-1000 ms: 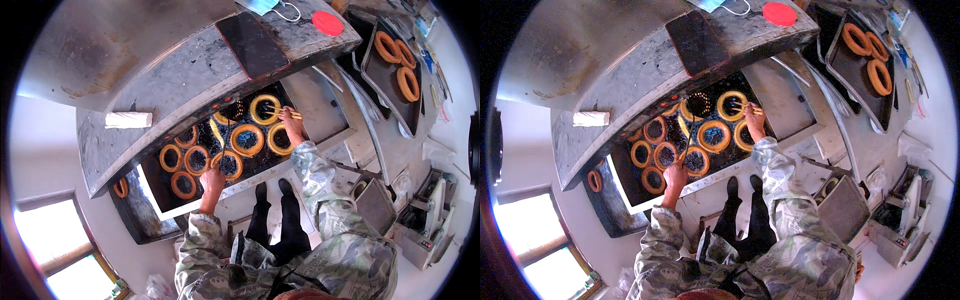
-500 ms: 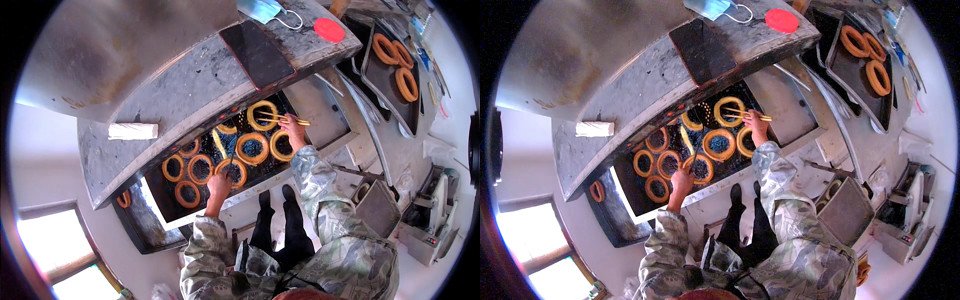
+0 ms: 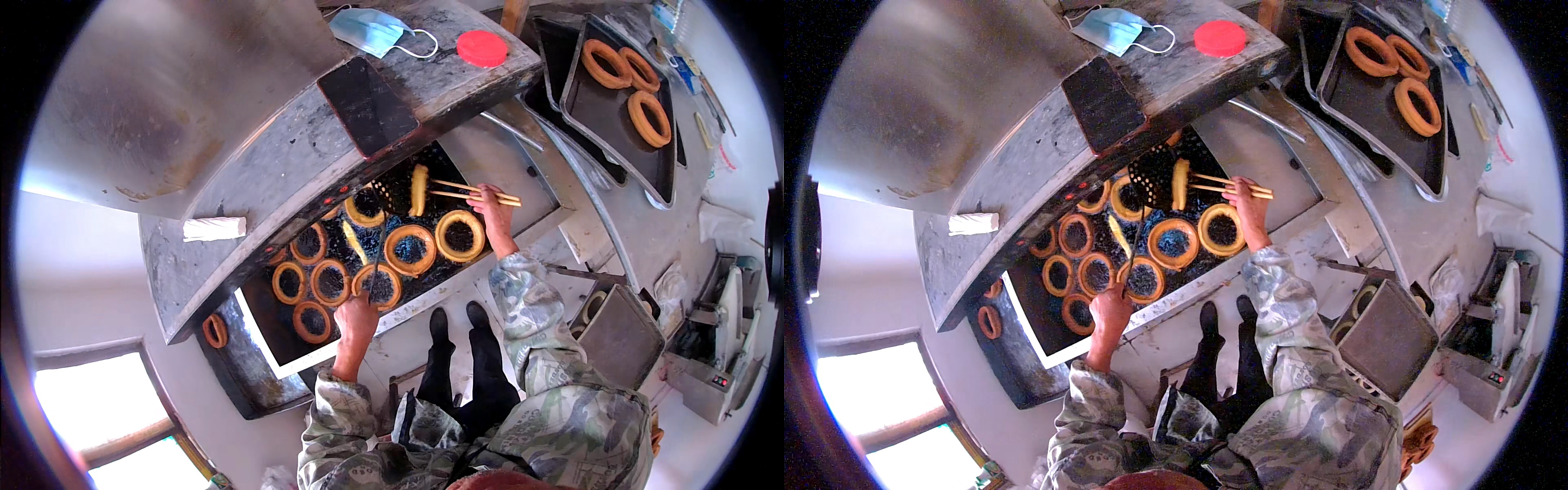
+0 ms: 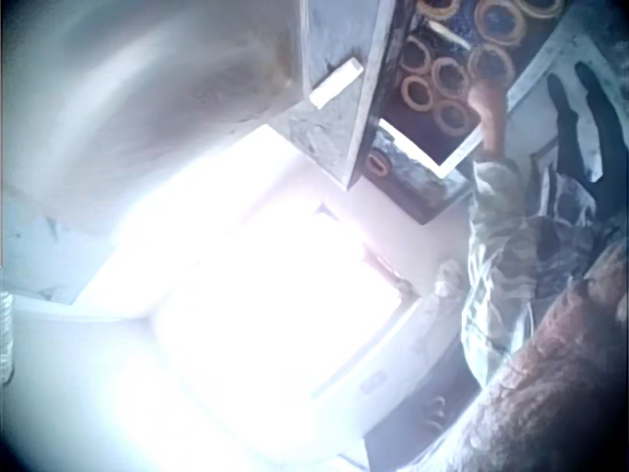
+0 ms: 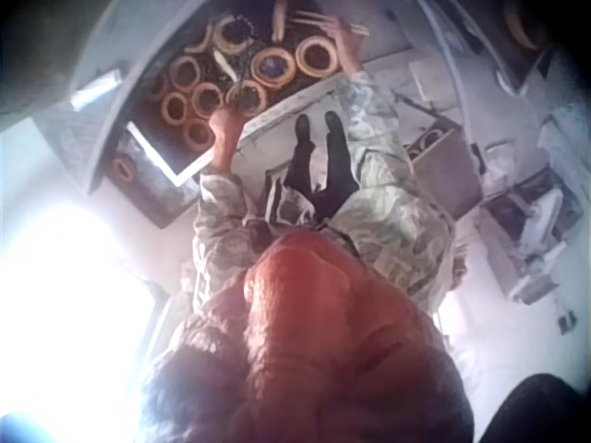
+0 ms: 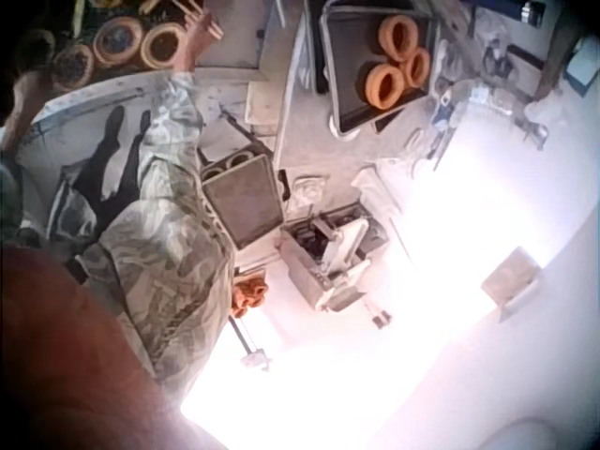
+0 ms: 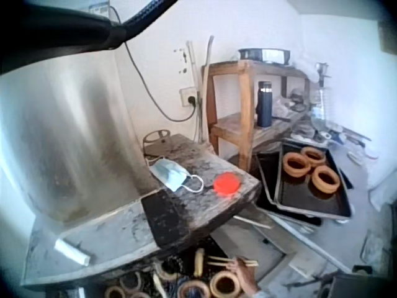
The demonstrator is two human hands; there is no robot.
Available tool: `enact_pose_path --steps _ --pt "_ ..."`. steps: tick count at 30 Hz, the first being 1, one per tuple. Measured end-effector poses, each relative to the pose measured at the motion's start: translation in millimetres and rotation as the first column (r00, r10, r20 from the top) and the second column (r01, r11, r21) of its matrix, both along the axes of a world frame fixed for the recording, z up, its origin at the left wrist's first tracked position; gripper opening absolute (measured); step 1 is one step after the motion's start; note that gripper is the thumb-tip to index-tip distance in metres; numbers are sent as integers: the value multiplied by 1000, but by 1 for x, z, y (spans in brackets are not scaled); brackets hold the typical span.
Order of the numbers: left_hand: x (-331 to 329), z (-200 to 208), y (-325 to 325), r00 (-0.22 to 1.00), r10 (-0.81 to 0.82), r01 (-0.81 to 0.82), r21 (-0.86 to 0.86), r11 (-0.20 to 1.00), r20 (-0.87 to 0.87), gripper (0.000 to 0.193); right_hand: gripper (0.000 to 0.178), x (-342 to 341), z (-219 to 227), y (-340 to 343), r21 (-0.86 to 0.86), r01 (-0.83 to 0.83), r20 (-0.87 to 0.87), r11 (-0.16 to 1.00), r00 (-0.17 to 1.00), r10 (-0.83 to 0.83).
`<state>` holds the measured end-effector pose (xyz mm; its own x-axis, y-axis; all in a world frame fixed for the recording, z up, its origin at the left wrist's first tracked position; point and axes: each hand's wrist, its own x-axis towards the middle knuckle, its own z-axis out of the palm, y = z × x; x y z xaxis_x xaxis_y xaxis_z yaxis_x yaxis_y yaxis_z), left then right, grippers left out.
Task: The person uses chopsticks and a skimmer to turn and fry dough rings in a vat of hot oil, and then transfers raw dough rings from a tray onto another surface.
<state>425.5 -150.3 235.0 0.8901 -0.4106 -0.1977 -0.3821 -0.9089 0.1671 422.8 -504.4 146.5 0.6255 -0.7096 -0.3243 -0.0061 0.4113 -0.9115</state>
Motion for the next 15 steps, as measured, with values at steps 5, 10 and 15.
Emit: enact_pose_path --steps 5,10,15 --pt "-3 -20 -36 998 -57 57 2 998 3 15 15 -27 -54 -31 -252 53 -49 966 997 -67" --pt "5 -32 -38 997 -81 82 51 995 -7 16 18 -23 -73 -21 -552 -30 -175 833 981 -80" --pt "15 -34 -17 999 -25 21 75 997 43 11 17 6 -76 11 -482 -46 -74 875 997 11"
